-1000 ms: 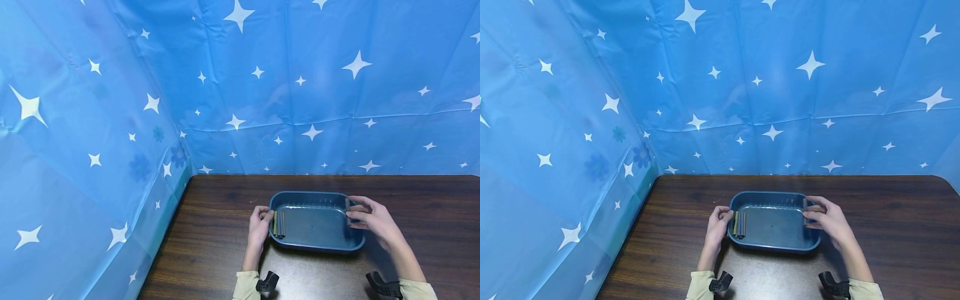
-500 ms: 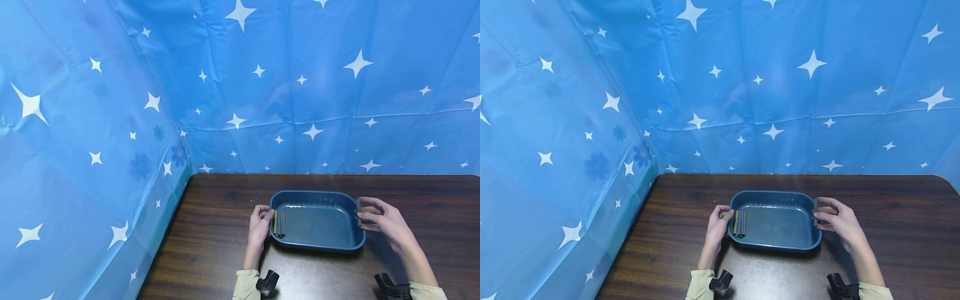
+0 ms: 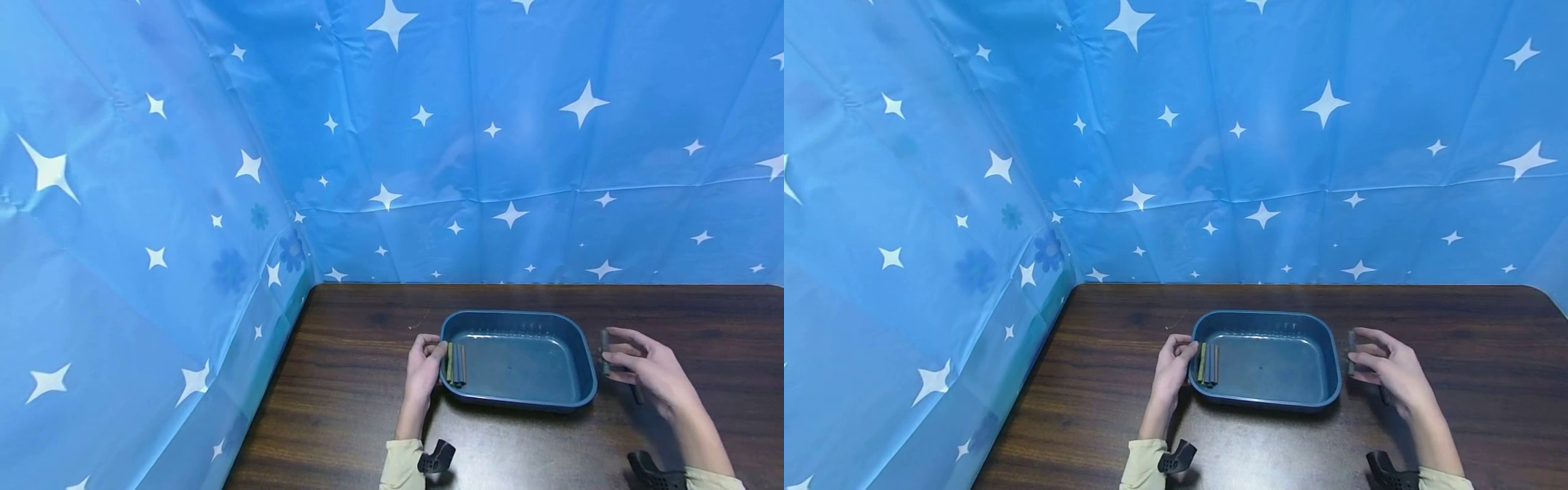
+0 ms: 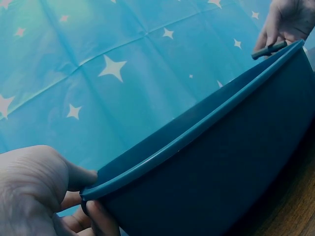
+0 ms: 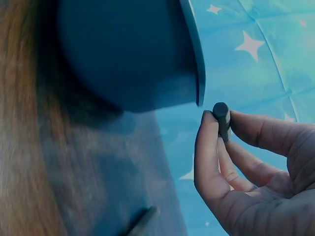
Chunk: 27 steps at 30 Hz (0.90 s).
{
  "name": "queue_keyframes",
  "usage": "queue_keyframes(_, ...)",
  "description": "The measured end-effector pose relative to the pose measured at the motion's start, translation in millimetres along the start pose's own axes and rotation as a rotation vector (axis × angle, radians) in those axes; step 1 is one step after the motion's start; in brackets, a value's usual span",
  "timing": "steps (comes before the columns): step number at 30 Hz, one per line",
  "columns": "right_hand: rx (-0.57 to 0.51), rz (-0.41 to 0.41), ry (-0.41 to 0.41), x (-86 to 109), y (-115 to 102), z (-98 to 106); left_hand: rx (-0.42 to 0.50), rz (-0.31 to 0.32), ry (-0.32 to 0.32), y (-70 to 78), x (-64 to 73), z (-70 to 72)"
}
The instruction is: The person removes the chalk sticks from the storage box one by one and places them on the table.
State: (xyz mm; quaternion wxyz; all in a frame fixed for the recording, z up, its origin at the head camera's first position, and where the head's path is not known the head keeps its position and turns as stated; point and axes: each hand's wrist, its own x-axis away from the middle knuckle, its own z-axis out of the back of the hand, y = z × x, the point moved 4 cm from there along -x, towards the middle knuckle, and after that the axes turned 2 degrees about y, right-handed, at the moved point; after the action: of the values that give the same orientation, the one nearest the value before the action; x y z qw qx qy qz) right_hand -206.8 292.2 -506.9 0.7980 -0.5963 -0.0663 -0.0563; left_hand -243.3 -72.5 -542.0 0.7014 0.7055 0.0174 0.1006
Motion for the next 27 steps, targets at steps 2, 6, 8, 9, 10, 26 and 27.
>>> queue_keyframes(2, -0.005, 0.000, 0.006, 1.4, 2.5, 4.8, 0.000, 0.002, 0.000, 0.4, 0.1, 0.1)
queue_keyframes(6, -0.027, 0.001, 0.020, 3.9, 8.0, 15.0, -0.005, 0.000, -0.002, 0.9, -0.2, 0.0)
queue_keyframes(8, -0.024, -0.003, 0.032, 5.2, 11.1, 20.4, -0.005, -0.001, -0.002, 0.8, -0.6, -0.2)
queue_keyframes(9, -0.015, -0.005, 0.038, 5.8, 13.0, 23.1, -0.005, -0.001, -0.003, 0.7, -0.5, -0.2)
queue_keyframes(10, -0.008, -0.009, 0.045, 6.5, 14.7, 25.7, -0.003, -0.001, -0.004, 0.7, -0.3, -0.3)
queue_keyframes(26, 0.160, -0.103, 0.105, 9.8, 39.1, 47.2, 0.005, 0.003, -0.012, 0.1, 1.0, 1.1)
queue_keyframes(27, 0.180, -0.112, 0.110, 9.9, 41.0, 47.4, 0.006, 0.005, -0.012, -0.2, 0.8, 1.3)
